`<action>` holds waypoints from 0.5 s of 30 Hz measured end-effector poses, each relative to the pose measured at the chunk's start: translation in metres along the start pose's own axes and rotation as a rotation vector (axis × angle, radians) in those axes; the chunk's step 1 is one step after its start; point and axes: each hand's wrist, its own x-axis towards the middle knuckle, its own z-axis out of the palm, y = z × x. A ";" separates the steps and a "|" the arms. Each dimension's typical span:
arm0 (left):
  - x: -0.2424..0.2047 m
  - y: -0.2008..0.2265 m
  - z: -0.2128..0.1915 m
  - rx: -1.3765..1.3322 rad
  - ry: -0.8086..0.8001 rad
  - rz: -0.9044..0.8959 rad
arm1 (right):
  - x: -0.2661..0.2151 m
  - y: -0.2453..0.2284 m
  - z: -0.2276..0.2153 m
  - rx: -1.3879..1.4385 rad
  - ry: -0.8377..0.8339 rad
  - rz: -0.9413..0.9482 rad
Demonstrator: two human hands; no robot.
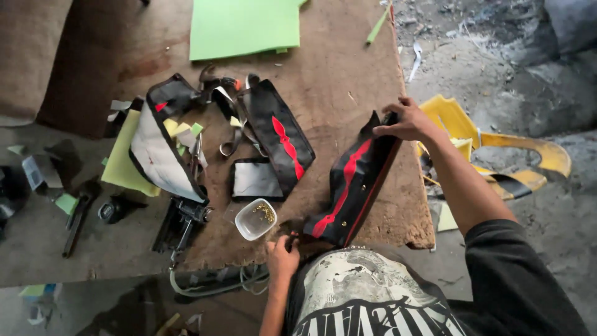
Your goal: Fitting a motorcycle seat cover onto a frame and then organizing finished upholstered seats in a storage area.
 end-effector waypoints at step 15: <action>0.015 0.147 -0.082 -0.499 -0.817 -0.016 | -0.005 0.172 0.019 -0.291 0.419 0.088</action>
